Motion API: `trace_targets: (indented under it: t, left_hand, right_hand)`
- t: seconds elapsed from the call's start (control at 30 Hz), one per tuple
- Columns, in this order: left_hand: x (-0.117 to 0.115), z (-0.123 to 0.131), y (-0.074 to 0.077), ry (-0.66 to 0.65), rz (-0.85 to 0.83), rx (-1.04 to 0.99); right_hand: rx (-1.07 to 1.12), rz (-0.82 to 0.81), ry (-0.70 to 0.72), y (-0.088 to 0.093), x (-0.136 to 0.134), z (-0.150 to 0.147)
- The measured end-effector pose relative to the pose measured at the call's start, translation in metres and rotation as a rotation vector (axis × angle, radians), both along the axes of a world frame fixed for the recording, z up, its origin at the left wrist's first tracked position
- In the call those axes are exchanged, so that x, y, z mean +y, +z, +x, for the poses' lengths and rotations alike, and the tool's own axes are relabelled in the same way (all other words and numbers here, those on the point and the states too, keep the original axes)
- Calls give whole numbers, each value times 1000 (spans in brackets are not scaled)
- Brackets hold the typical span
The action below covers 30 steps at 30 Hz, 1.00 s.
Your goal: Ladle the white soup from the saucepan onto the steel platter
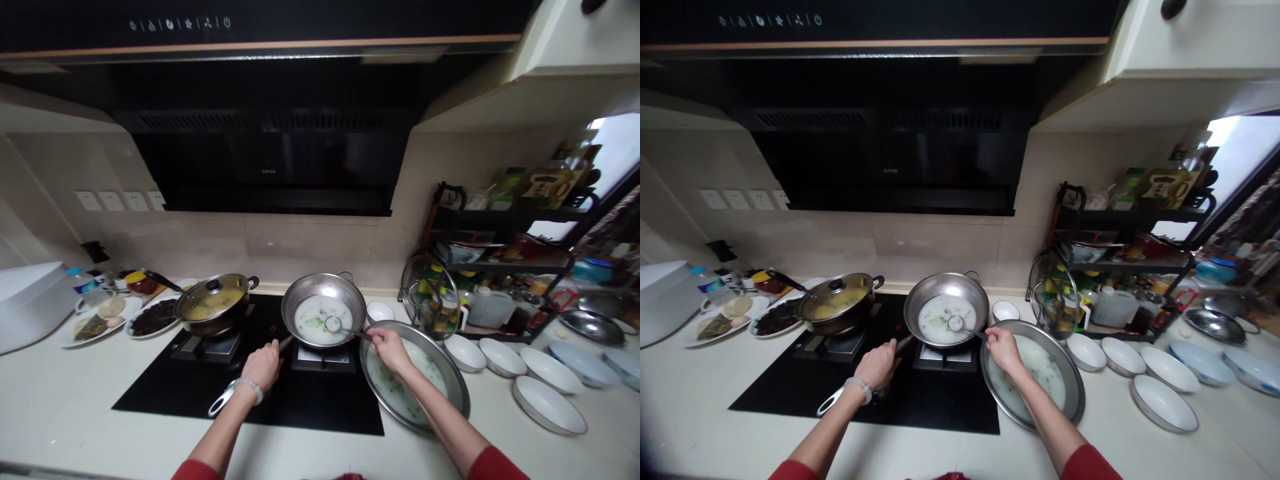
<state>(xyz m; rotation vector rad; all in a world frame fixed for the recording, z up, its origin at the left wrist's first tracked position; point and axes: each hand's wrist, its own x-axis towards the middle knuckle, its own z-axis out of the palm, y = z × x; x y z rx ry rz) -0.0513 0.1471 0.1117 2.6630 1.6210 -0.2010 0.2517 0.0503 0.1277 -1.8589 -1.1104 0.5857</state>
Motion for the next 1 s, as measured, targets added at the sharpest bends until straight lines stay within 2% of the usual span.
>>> trace_targets:
  t: [0.67,0.8,1.0]
  left_hand:
    - [1,-1,-3,-1,22,0]
    - [2,-1,-6,-13,40,-10]
    - [2,-1,-4,-7,38,-21]
  right_hand:
    - [192,27,-64,-1,-7,8]
    - [281,36,-72,8,-12,7]
    - [390,43,-105,34,-29,5]
